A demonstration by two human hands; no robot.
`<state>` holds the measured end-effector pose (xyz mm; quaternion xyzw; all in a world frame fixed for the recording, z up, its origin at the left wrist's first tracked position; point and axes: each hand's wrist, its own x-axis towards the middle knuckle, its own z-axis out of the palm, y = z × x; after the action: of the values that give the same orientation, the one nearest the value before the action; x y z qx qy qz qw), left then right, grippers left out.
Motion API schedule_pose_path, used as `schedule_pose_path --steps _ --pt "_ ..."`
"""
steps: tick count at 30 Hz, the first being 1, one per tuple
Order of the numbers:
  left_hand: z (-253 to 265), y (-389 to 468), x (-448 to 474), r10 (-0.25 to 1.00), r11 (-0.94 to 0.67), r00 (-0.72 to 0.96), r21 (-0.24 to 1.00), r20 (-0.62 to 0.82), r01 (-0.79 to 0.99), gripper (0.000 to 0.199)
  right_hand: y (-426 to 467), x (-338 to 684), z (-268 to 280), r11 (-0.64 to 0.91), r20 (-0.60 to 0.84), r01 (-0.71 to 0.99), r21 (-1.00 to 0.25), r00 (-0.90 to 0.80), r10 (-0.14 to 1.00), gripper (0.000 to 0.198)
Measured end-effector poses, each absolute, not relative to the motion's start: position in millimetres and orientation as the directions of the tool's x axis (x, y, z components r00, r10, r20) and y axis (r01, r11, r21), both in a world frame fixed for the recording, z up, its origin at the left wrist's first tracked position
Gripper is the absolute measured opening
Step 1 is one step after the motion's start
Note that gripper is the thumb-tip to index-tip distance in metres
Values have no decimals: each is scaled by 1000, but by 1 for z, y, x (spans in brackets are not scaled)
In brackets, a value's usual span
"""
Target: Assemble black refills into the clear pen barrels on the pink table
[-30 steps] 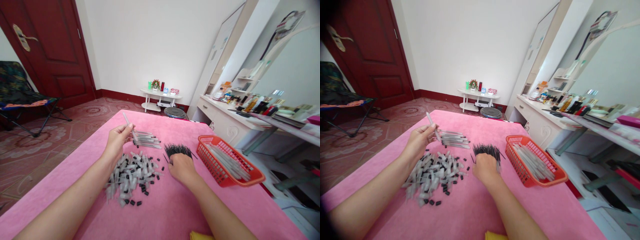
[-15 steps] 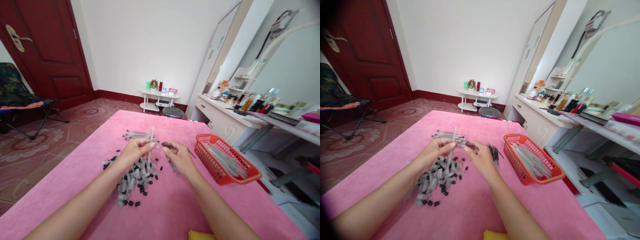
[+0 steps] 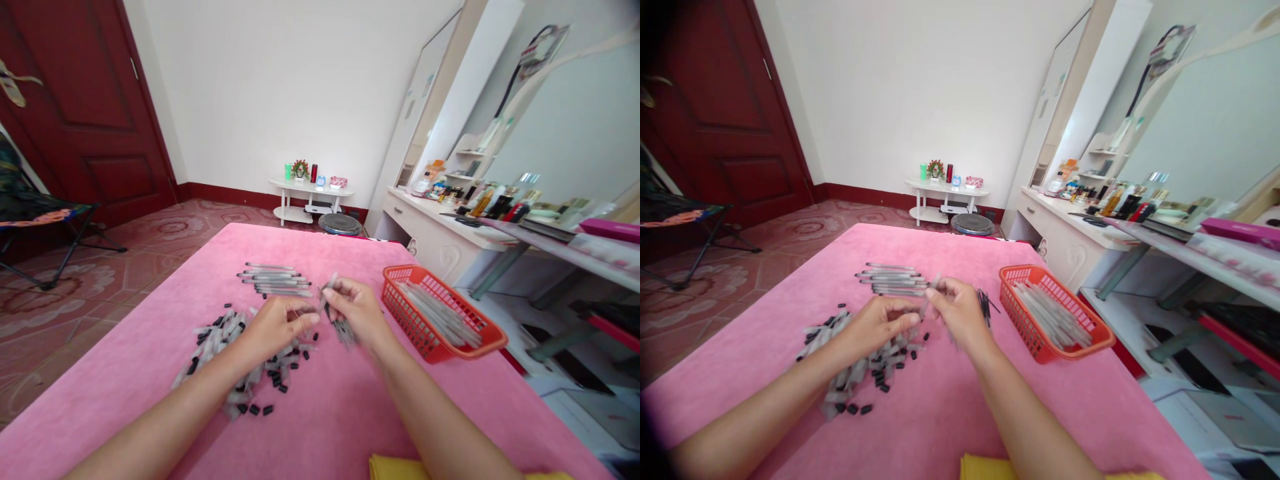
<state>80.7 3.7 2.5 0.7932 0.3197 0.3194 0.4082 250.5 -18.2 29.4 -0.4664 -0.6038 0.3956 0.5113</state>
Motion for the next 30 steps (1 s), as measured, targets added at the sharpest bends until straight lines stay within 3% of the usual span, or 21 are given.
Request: schedule_pose_path --steps 3,5,6,8,11,14,17,20,22,24,26,30 --pt "5 11 72 803 -524 500 784 325 333 27 -17 287 56 313 379 336 -888 151 913 25" --pt "3 20 64 820 -549 429 729 378 409 25 -16 322 68 307 550 558 -771 340 763 28" --pt "1 24 60 825 -556 400 702 400 445 23 -16 341 71 210 616 697 -685 400 679 29" --pt "-4 32 54 825 -565 348 664 445 491 18 -16 375 71 -129 654 853 -505 476 588 32" --pt "-10 38 49 813 -579 294 651 502 491 10 -17 402 63 -397 553 861 -319 509 660 32" --pt "-12 38 48 820 -568 267 667 506 481 11 -15 393 58 -326 562 896 -300 442 699 32" --pt "-12 43 43 873 -484 180 758 454 438 16 -10 363 54 -64 624 939 -337 274 732 26" --pt "-13 56 27 949 -304 -14 926 315 225 23 -5 327 43 162 578 906 -392 106 809 22" --pt "-14 66 10 979 -143 -159 986 127 -89 24 -2 305 29 237 515 874 -425 17 857 20" --pt "-17 72 -11 977 -12 -196 891 -86 -453 23 0 287 13 282 458 855 -435 -60 887 18" --pt "-21 75 -29 971 34 -144 706 -192 -707 27 3 272 -3 312 405 845 -434 -126 906 18" --pt "-31 72 -47 988 -22 -88 451 -126 -892 32 13 254 -24 340 331 851 -399 -212 920 24"
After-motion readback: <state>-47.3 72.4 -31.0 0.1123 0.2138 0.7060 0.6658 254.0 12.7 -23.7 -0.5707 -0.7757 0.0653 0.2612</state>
